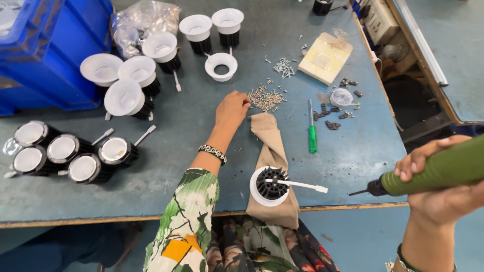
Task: The person assembles LED light fixtures by inserting black finned heat sinks into white plastic housings and securing them with screws using a green cordless screwdriver. The person repeatedly picks up components, aligns them, and fastens screws while working at a blue workbench.
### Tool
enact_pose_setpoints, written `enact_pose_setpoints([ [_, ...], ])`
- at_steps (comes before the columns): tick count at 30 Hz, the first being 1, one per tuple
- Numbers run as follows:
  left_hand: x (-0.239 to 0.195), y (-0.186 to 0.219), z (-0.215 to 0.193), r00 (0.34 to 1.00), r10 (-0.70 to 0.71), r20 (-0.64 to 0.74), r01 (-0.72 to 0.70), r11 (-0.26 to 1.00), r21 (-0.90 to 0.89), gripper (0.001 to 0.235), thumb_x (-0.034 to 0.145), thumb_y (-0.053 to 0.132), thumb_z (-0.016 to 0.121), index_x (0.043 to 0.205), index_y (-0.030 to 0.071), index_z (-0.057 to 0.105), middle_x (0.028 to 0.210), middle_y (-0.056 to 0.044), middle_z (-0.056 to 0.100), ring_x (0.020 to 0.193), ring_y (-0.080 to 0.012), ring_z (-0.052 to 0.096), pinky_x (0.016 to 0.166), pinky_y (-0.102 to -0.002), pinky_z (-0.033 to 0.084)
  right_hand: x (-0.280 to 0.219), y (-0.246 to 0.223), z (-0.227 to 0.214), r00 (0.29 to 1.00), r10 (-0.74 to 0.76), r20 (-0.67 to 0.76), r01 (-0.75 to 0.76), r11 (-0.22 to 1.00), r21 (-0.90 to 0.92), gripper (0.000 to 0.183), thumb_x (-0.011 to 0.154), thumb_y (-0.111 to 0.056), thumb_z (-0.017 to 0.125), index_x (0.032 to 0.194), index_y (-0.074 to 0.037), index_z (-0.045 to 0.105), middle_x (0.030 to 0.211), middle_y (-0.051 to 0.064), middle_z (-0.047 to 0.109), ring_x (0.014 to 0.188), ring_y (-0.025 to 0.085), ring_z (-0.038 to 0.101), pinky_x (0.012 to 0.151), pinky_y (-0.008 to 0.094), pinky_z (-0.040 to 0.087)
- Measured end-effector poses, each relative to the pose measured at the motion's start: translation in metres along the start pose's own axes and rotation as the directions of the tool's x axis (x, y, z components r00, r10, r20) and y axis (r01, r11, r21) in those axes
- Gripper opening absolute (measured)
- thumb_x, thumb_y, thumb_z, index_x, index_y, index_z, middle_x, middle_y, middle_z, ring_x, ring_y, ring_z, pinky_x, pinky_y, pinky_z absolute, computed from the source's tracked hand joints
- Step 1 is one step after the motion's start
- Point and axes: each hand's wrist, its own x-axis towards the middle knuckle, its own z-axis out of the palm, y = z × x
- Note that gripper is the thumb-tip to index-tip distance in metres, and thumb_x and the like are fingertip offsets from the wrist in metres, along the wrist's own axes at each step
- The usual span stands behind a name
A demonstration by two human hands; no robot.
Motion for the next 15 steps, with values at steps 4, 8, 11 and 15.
enact_pose_setpoints([
  [4,0.019,0.005,0.012,0.998,0.057,-0.003,-0.057,0.998,0.038,0.006,0.088,0.016,0.074,0.093,0.014,0.073,0.097,-0.006,0.066,0.100,-0.0279,0.064,0.080,-0.042,0.053,-0.008,0.004,-0.013,1.000,-0.014,-0.026,0.014,1.000,0.003,0.081,0.099,-0.083,0.035,0.120,-0.005,0.043,0.077,0.015,0.042,0.061,0.023,0.041,0.058,0.038,0.042],
  [8,0.023,0.002,0.016,0.989,0.120,0.084,-0.130,0.984,0.119,0.007,0.082,0.017,0.076,0.087,0.014,0.073,0.094,-0.005,0.066,0.099,-0.0275,0.065,0.082,-0.042,0.053,-0.013,0.011,-0.020,0.999,-0.004,-0.039,0.005,1.000,0.018,0.087,0.095,-0.087,0.036,0.118,-0.004,0.044,0.075,0.015,0.044,0.063,0.023,0.042,0.058,0.037,0.043],
  [11,0.026,-0.005,0.023,0.984,0.132,0.117,-0.158,0.954,0.256,0.007,0.081,0.018,0.078,0.084,0.013,0.073,0.095,-0.006,0.067,0.098,-0.0286,0.065,0.082,-0.043,0.053,-0.013,0.016,-0.020,0.999,-0.009,-0.039,0.010,0.999,0.038,0.090,0.090,-0.090,0.037,0.117,-0.004,0.044,0.074,0.014,0.045,0.064,0.022,0.043,0.058,0.037,0.044],
  [15,0.028,-0.004,0.026,0.978,0.162,0.131,-0.203,0.884,0.421,0.008,0.080,0.016,0.077,0.084,0.011,0.073,0.095,-0.008,0.069,0.096,-0.0289,0.067,0.080,-0.044,0.054,-0.010,0.016,-0.014,0.998,0.000,-0.056,0.000,1.000,0.004,0.094,0.087,-0.093,0.039,0.116,-0.004,0.042,0.072,0.015,0.046,0.062,0.024,0.045,0.058,0.040,0.047],
])
